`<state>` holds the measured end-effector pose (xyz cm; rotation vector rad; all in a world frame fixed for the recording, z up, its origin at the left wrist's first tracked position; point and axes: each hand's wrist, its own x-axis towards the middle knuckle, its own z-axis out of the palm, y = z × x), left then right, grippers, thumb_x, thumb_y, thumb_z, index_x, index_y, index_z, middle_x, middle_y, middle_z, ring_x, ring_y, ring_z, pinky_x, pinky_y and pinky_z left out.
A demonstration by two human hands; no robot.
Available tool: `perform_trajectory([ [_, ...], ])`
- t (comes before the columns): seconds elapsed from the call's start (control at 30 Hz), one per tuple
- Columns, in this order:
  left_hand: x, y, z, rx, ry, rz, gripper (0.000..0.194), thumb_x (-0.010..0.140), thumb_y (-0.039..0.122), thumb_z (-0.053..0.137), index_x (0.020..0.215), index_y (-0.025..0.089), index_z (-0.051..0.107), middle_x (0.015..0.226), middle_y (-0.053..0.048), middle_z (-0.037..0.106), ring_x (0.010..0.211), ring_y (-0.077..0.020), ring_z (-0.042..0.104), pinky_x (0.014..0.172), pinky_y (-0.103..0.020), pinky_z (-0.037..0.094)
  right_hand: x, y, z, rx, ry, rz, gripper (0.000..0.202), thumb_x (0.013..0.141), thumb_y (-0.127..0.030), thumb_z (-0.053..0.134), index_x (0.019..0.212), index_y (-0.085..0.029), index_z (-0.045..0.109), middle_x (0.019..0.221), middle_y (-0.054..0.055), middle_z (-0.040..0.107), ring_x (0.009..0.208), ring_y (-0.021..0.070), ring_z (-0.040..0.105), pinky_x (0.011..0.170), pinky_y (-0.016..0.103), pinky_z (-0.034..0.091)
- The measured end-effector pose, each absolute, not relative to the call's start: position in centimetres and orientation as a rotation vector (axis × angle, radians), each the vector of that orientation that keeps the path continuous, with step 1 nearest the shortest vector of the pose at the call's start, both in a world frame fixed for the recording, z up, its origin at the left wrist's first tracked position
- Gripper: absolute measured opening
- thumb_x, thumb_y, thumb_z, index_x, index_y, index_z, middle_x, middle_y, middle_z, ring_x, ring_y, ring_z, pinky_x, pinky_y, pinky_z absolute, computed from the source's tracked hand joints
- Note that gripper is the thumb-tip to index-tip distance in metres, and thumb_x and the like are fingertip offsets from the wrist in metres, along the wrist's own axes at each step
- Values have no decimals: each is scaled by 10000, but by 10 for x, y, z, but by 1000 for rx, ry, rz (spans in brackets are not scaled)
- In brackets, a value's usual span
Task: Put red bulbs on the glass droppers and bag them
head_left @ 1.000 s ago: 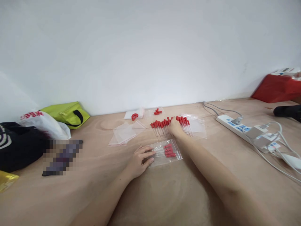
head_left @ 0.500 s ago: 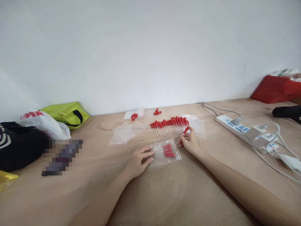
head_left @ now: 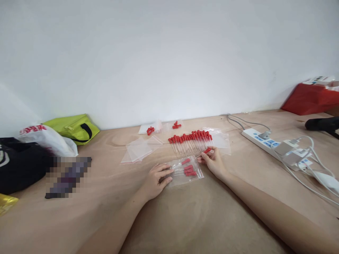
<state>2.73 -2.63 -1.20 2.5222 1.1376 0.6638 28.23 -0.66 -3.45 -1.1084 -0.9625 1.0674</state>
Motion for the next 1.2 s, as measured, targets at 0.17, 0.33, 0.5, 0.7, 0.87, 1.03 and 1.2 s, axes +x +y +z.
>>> perform_trajectory([
  [0.17, 28, -27, -12, 2519, 1131, 696, 261, 812, 264, 521, 1054, 249, 618, 1112, -50, 602, 1061, -203, 523, 952, -417, 384, 286, -8, -40, -1208, -1140, 1149, 431, 561, -499, 674, 784, -220, 432, 653, -22, 551, 545, 138, 570, 570, 328, 510],
  [0.33, 28, -27, -12, 2530, 1154, 663, 272, 812, 270, 519, 1068, 252, 608, 1120, -49, 602, 1064, -204, 524, 972, -436, 355, 282, -8, -40, -1253, -1345, 1104, 365, 553, -454, 692, 739, -172, 553, 641, 3, 593, 527, 114, 528, 518, 273, 456],
  [0.5, 28, -27, -11, 2531, 1153, 669, 276, 812, 284, 516, 1070, 247, 606, 1122, -48, 603, 1071, -202, 518, 967, -424, 365, 278, -6, -42, -1219, -1364, 1123, 338, 567, -430, 679, 738, -165, 558, 711, 25, 628, 599, 126, 571, 579, 279, 472],
  [0.7, 28, -26, -11, 2525, 1163, 661, 300, 809, 287, 517, 1096, 237, 587, 1128, -50, 602, 1085, -203, 512, 980, -427, 351, 277, -3, -42, -1261, -1416, 1098, 277, 599, -403, 649, 685, -179, 508, 621, 1, 596, 559, 123, 549, 535, 259, 443],
  [0.87, 28, -26, -12, 2527, 1170, 660, 308, 808, 297, 516, 1104, 238, 580, 1124, -46, 606, 1092, -207, 511, 992, -431, 336, 288, -7, -30, -1233, -1506, 1277, 222, 694, -396, 554, 750, -186, 506, 564, -54, 513, 415, 58, 413, 403, 191, 323],
  [1.03, 29, -27, -11, 2518, 1180, 636, 312, 809, 296, 516, 1107, 230, 576, 1140, -53, 598, 1101, -211, 505, 996, -444, 328, 295, -16, -23, -1306, -1460, 1281, 377, 667, -454, 606, 912, -196, 480, 661, -39, 549, 439, 55, 407, 410, 191, 296],
  [1.2, 27, -26, -9, 2520, 1146, 576, 336, 807, 221, 489, 1135, 225, 562, 1181, -58, 571, 1135, -222, 479, 1004, -471, 309, 287, -18, -25, -1322, -1468, 1282, 585, 568, -401, 697, 1032, -167, 428, 507, -89, 463, 458, 87, 431, 436, 202, 309],
])
